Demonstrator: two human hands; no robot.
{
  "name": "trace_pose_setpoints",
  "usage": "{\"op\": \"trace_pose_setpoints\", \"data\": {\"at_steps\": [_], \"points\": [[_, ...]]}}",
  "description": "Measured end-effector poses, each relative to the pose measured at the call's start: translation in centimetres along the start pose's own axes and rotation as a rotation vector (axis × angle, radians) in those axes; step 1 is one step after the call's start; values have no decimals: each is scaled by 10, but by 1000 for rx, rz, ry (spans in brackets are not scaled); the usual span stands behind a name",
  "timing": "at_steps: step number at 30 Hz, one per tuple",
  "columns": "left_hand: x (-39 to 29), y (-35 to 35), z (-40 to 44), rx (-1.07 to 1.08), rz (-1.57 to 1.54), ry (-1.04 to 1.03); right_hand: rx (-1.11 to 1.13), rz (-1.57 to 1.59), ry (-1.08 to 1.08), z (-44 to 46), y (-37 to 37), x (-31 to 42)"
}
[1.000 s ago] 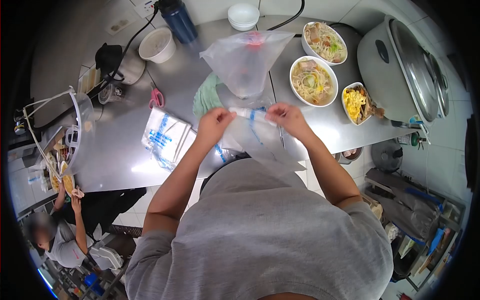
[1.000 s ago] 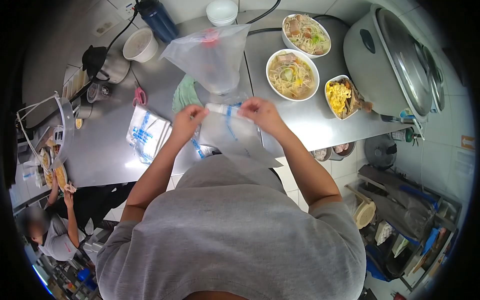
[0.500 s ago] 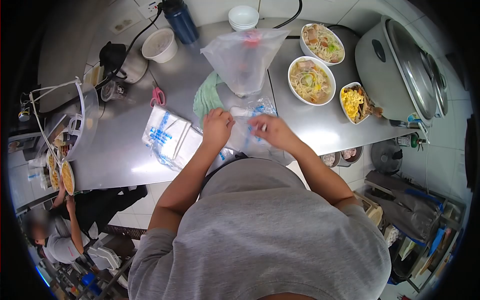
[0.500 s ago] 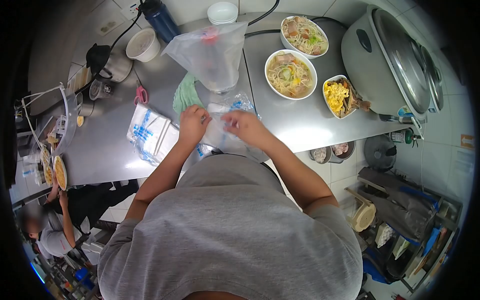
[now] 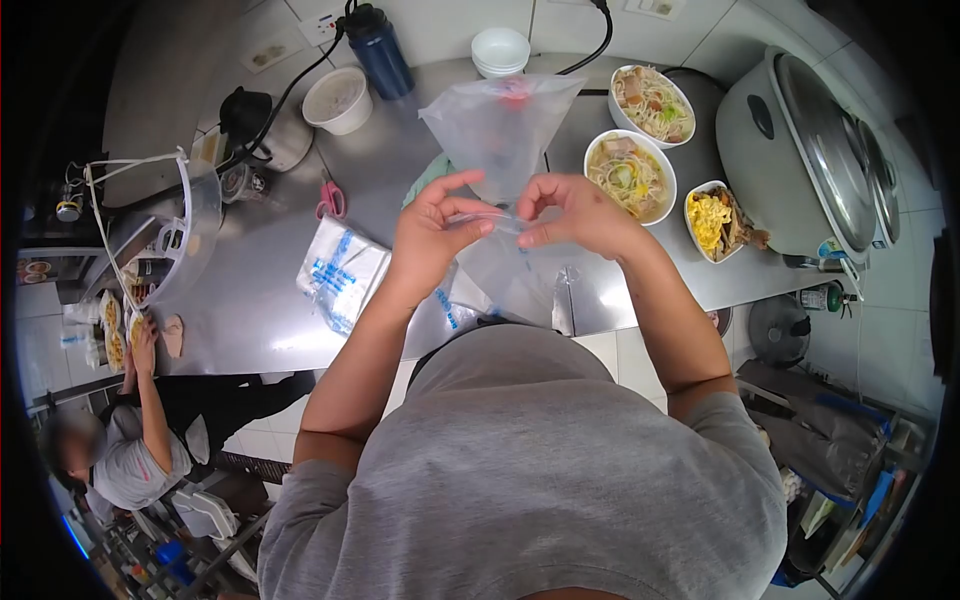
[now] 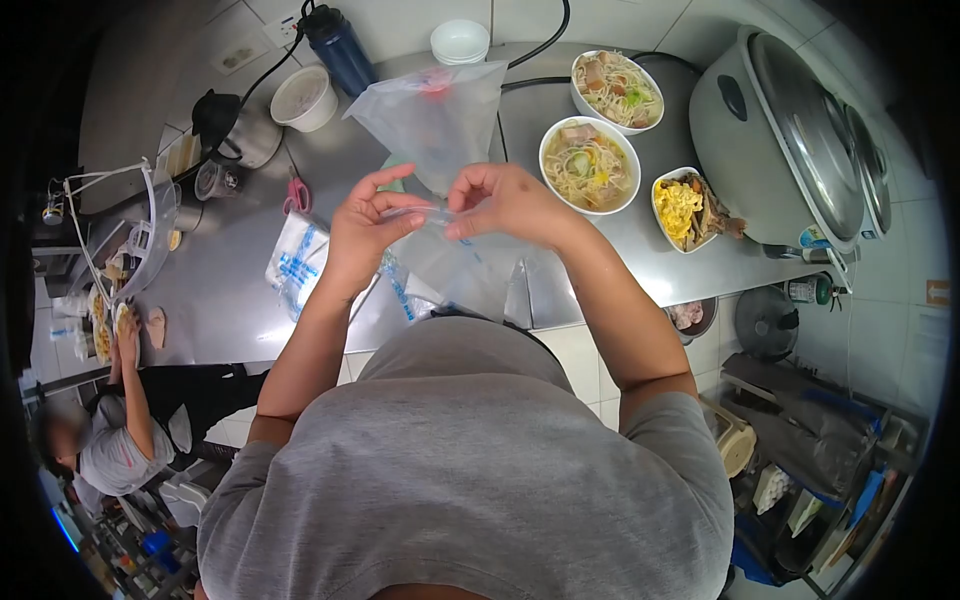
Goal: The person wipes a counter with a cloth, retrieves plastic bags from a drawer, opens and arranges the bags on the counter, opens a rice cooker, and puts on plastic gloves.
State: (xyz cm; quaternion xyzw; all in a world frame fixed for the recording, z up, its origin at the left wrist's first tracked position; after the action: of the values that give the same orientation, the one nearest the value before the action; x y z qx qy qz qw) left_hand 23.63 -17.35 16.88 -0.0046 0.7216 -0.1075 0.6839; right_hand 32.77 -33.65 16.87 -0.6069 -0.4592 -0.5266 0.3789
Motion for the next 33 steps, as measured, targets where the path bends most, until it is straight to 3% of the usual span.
{"op": "trace_pose_setpoints", "data": {"at_steps": [1, 2, 4, 6, 10, 13, 16, 17, 20, 22, 25, 28, 31, 33], "points": [[-2, -3, 2, 15, 17, -9, -9, 28, 103, -1, -3, 4], [-3, -5, 3, 30, 33, -17, -15, 84, 90, 0, -6, 7], [-8, -9, 6, 97, 379, -65, -31, 200, 64, -1, -10, 13], [-14, -13, 9, 123, 504, -90, 16, 67, -27, -3, -2, 9], [-26, -21, 5, 49, 356, -90, -23, -162, -175, -15, 3, 25], [-20, -17, 6, 42, 260, -72, -129, -198, -78, -20, -4, 31], [-16, -12, 9, 164, 215, 72, -294, -383, 368, -20, -6, 40], [-14, -12, 10, 220, 208, 139, -231, -234, 283, -21, -5, 38], [-18, -8, 17, 214, 162, -102, -2, 144, 90, -30, -2, 33], [-26, 4, 20, 325, -245, -204, 204, 302, 42, -32, -4, 32], [-45, 22, 12, 383, -745, -191, 40, 601, 452, -28, 6, 39], [-91, 29, 21, 475, -915, -173, 55, 835, 641, -19, 30, 68], [-102, 25, 36, 201, -960, 12, -28, 956, 589, -6, 50, 66], [-90, 32, 40, 189, -920, -5, -311, 918, 506, -5, 47, 64]]}}
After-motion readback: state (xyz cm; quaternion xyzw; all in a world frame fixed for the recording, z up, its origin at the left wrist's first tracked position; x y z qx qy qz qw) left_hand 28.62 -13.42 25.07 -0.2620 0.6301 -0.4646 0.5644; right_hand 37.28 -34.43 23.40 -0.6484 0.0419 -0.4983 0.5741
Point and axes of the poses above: each hand's wrist, its own z-axis towards the middle knuckle, its own y-axis out of the back of the hand, x = y × z, the point moved 3 cm from there along z, towards the middle knuckle, and after that the axes turned 15 degrees about x, right-handed, at the moved point
